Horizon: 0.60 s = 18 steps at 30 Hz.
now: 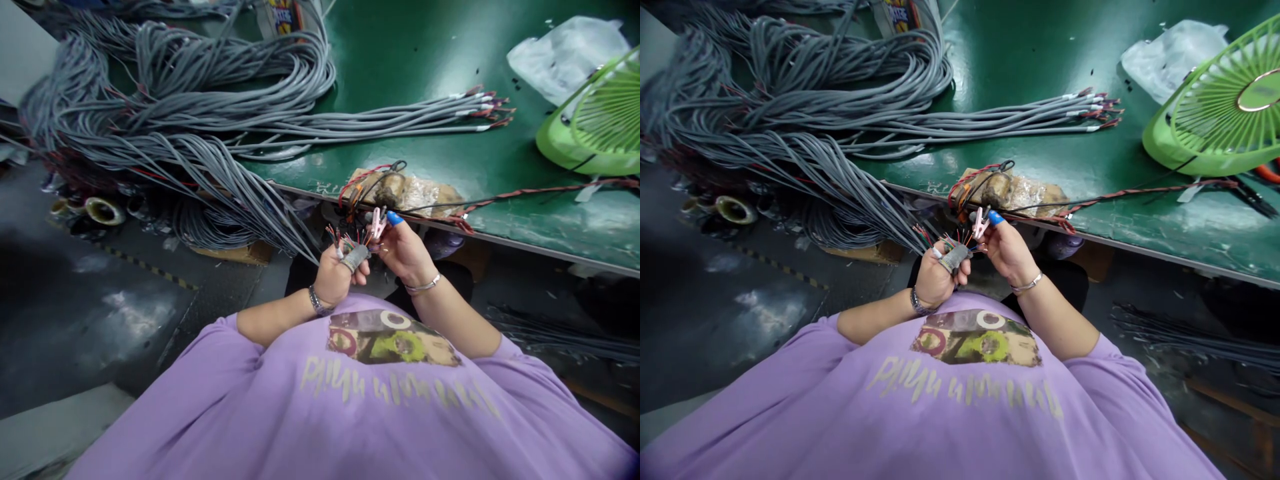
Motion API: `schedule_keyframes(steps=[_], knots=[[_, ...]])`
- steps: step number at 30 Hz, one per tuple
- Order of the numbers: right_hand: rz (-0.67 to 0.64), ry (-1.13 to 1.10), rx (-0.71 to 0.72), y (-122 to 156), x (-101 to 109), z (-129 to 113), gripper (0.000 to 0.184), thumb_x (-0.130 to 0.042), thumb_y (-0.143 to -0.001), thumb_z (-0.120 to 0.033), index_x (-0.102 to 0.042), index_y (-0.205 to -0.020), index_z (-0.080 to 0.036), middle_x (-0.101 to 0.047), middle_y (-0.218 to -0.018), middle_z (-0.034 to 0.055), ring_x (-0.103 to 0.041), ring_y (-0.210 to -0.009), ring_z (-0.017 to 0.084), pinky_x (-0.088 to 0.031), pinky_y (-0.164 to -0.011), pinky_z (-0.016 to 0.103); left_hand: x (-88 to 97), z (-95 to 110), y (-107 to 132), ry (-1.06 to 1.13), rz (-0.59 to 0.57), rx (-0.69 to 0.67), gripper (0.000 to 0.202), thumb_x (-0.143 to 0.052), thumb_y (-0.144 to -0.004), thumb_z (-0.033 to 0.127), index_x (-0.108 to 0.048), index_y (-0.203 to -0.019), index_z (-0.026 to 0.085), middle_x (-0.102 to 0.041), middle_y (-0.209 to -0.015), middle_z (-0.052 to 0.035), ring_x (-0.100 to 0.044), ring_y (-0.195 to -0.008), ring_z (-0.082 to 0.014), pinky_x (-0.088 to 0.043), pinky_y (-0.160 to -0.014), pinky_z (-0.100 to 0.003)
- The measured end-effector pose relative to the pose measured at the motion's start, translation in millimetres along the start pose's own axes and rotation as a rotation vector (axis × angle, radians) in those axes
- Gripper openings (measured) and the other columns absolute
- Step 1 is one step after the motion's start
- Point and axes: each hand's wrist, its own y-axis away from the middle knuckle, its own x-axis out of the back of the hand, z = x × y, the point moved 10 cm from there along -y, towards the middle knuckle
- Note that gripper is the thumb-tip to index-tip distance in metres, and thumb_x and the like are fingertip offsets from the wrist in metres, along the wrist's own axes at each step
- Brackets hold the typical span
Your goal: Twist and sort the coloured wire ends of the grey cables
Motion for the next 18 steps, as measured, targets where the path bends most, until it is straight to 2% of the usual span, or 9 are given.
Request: schedule_keyframes(steps=[3,5,11,18], knots=[[0.092,0.125,0.193,1.2,10.9,-12.7,0.043,-0.072,-0.075,-0.065,-0.065,-0.072,-0.022,-0.06,-0.063,-0.0021,-0.048,-0.057,0.012,-0.039,-0.053,0.026,-0.6,2.7,-1.0,0.009,-0.003,-0.019,0.04,-0.071,-0.075,0.054,-0.055,-0.074,0.018,-0.062,-0.055,0.0034,-0.051,-0.037,-0.0065,-0.032,-0.036,-0.019],[0.133,0.185,0.253,1.1,14.8,-15.8,0.048,-0.07,-0.074,-0.07,-0.064,-0.069,-0.023,-0.059,-0.061,-0.002,-0.049,-0.057,0.012,-0.038,-0.053,0.027,-1.6,3.4,-1.3,0.002,-0.008,-0.019,0.04,-0.071,-0.075,0.055,-0.055,-0.075,0.018,-0.063,-0.056,0.0034,-0.051,-0.037,-0.0063,-0.033,-0.036,-0.018],[0.059,-0.023,0.009,-9.5,4.4,6.7,0.048,-0.074,-0.072,-0.067,-0.067,-0.076,-0.02,-0.067,-0.069,-0.0001,-0.056,-0.058,0.012,-0.041,-0.053,0.026,-2.5,2.2,-2.6,-0.009,-0.008,0.0,0.043,-0.074,-0.073,0.057,-0.055,-0.078,0.018,-0.061,-0.055,0.0046,-0.052,-0.037,-0.0062,-0.033,-0.036,-0.018],[0.113,-0.139,0.026,-11.4,4.6,4.6,0.04,-0.08,-0.073,-0.056,-0.066,-0.07,-0.019,-0.067,-0.064,-0.0017,-0.056,-0.056,0.011,-0.044,-0.055,0.025,1.3,-7.2,-4.9,-0.035,-0.011,0.006,0.041,-0.073,-0.076,0.053,-0.052,-0.077,0.018,-0.062,-0.056,0.0046,-0.053,-0.037,-0.0067,-0.033,-0.035,-0.017]])
